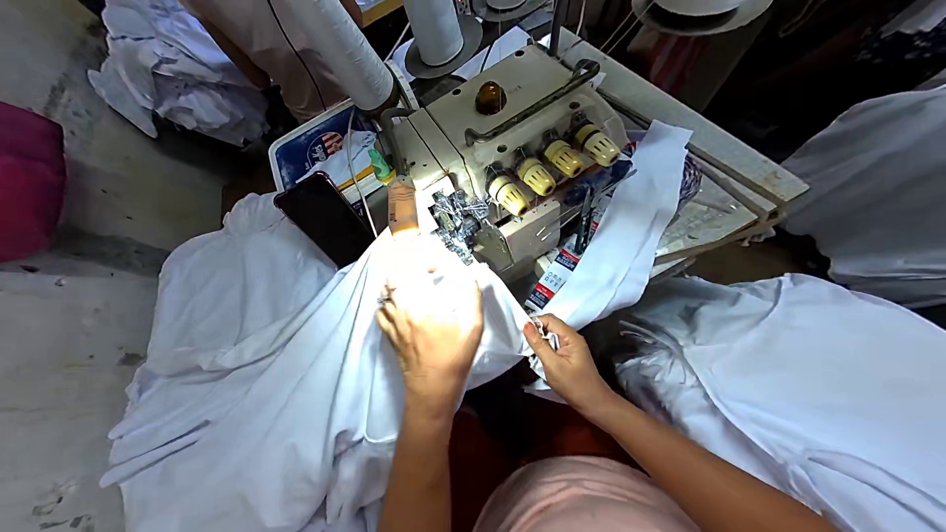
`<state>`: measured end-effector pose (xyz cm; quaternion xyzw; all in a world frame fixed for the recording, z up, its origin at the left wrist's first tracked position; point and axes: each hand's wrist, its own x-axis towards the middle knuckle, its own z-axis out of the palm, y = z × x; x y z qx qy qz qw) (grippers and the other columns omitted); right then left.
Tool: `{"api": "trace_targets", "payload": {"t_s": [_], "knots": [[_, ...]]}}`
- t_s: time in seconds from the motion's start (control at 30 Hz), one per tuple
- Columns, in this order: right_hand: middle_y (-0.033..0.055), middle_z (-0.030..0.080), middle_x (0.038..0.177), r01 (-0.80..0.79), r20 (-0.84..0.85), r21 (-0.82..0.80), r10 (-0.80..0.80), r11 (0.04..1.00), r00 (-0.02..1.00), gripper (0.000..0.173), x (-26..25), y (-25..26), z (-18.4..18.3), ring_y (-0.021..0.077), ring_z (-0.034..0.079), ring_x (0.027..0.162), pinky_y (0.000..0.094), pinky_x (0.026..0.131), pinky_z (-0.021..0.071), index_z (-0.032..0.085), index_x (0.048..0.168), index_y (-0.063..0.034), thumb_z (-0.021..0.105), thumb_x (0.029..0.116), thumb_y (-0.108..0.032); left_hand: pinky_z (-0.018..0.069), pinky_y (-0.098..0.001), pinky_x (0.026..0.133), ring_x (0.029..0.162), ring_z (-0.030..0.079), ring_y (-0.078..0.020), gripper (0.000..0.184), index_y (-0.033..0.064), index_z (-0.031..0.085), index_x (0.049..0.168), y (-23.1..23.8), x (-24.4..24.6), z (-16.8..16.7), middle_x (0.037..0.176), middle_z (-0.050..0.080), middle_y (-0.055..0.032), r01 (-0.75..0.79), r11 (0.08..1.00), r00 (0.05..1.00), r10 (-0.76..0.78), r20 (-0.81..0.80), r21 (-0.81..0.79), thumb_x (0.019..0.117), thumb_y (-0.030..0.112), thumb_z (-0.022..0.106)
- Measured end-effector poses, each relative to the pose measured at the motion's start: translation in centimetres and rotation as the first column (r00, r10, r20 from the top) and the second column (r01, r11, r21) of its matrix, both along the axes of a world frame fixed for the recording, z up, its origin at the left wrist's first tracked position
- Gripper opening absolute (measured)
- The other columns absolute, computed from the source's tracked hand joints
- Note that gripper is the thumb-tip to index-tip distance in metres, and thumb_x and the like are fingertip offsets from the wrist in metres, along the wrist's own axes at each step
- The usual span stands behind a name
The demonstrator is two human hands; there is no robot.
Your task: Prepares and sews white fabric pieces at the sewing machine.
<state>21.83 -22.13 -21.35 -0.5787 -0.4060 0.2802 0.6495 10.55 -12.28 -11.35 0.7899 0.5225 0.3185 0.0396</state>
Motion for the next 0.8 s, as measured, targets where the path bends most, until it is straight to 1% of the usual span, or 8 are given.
{"api": "trace_targets", "payload": {"t_s": [0.1, 0.23, 0.3, 0.37, 0.43, 0.5, 0.67, 0.8], "knots": [[0.0054, 0.064, 0.098, -0.046, -0.039, -0.057, 0.044, 0.997, 0.998, 0.029, -0.9, -1.5, -0.3, -0.0043, 0.059, 0.089, 0.0127, 0.082, 0.0488, 0.060, 0.111, 0.0109, 0.051, 0.1031, -0.015, 0.0441, -0.0692, 0.079, 0.096, 0.065, -0.0507, 0.026, 0.0069, 0.076, 0.115, -3.4, 2.3, -2.7, 0.110, 0.068, -0.0273, 0.279, 0.960, 0.958, -0.277, -0.073, 0.008, 0.0931, 0.018, 0.067], [0.0188, 0.068, 0.111, -0.158, -0.163, -0.327, 0.109, 0.932, 0.981, 0.032, -0.1, -4.2, 0.1, 0.0079, 0.062, 0.104, 0.0214, 0.097, 0.0474, 0.059, 0.121, 0.0178, 0.059, 0.0966, -0.003, 0.0488, -0.0629, 0.096, 0.109, 0.071, -0.0362, 0.036, 0.0187, 0.075, 0.124, -7.9, 3.4, -2.7, 0.122, 0.072, -0.0172, 0.705, 0.706, 0.708, -0.706, -0.015, 0.070, 0.0899, 0.009, 0.069], [0.0057, 0.067, 0.090, -0.050, -0.110, -0.277, 0.020, 0.960, 0.994, 0.022, 0.0, -4.9, 1.0, -0.0010, 0.061, 0.087, 0.0163, 0.084, 0.0502, 0.066, 0.100, 0.0087, 0.050, 0.1003, -0.007, 0.0533, -0.0422, 0.097, 0.107, 0.069, -0.0283, 0.025, 0.0025, 0.074, 0.117, -8.4, 1.5, -3.2, 0.114, 0.071, -0.0203, 0.701, 0.712, 0.678, -0.677, 0.285, 0.023, 0.0961, 0.010, 0.063], [-0.0024, 0.065, 0.092, -0.045, -0.141, -0.074, 0.034, 0.996, 0.989, 0.033, -0.1, -5.0, 1.2, -0.0049, 0.059, 0.084, 0.0145, 0.080, 0.0516, 0.069, 0.097, 0.0029, 0.041, 0.1070, -0.012, 0.0518, -0.0234, 0.091, 0.106, 0.062, -0.0110, 0.037, -0.0071, 0.063, 0.116, -8.4, -0.9, -4.4, 0.110, 0.065, -0.0142, 0.685, 0.726, 0.613, -0.529, 0.587, -0.062, 0.0992, 0.026, 0.062], [0.0055, 0.067, 0.112, -0.115, -0.160, 0.073, 0.125, 0.991, 0.979, 0.037, -0.6, -4.7, 3.0, -0.0002, 0.063, 0.102, 0.0182, 0.092, 0.0531, 0.070, 0.104, 0.0068, 0.041, 0.1092, -0.016, 0.0515, -0.0164, 0.087, 0.110, 0.057, 0.0022, 0.064, -0.0029, 0.052, 0.123, -8.8, -2.6, -5.7, 0.116, 0.060, 0.0005, 0.705, 0.696, 0.540, -0.403, 0.739, -0.136, 0.0932, 0.052, 0.067], [0.0143, 0.065, 0.125, -0.168, -0.244, 0.148, 0.200, 0.975, 0.949, 0.038, -1.5, -4.0, 4.9, 0.0062, 0.061, 0.117, 0.0223, 0.103, 0.0495, 0.070, 0.108, 0.0119, 0.043, 0.1082, -0.015, 0.0519, -0.0173, 0.089, 0.113, 0.056, 0.0041, 0.074, 0.0020, 0.051, 0.128, -9.3, -3.3, -6.4, 0.120, 0.059, 0.0077, 0.746, 0.647, 0.475, -0.351, 0.807, -0.157, 0.0855, 0.058, 0.073], [0.0068, 0.070, 0.117, -0.230, -0.528, 0.119, 0.258, 0.966, 0.809, 0.035, -3.7, -3.1, 6.5, 0.0032, 0.064, 0.110, 0.0215, 0.099, 0.0510, 0.066, 0.112, 0.0106, 0.036, 0.1070, -0.006, 0.0544, -0.0151, 0.086, 0.096, 0.064, 0.0057, 0.011, 0.0035, 0.070, 0.106, -10.1, -3.2, -5.8, 0.101, 0.070, 0.0099, 0.644, 0.762, 0.439, -0.293, 0.850, -0.070, 0.0975, 0.008, 0.066], [0.0030, 0.067, 0.111, -0.274, -0.367, 0.171, 0.320, 0.946, 0.873, 0.033, -3.4, -3.5, 4.9, 0.0021, 0.063, 0.105, 0.0213, 0.097, 0.0513, 0.056, 0.124, 0.0129, 0.053, 0.1037, -0.014, 0.0552, -0.0155, 0.085, 0.093, 0.065, 0.0048, 0.010, 0.0013, 0.068, 0.099, -9.7, -3.8, -4.9, 0.098, 0.071, 0.0103, 0.578, 0.808, 0.468, -0.219, 0.856, -0.110, 0.0968, -0.002, 0.059]]}}
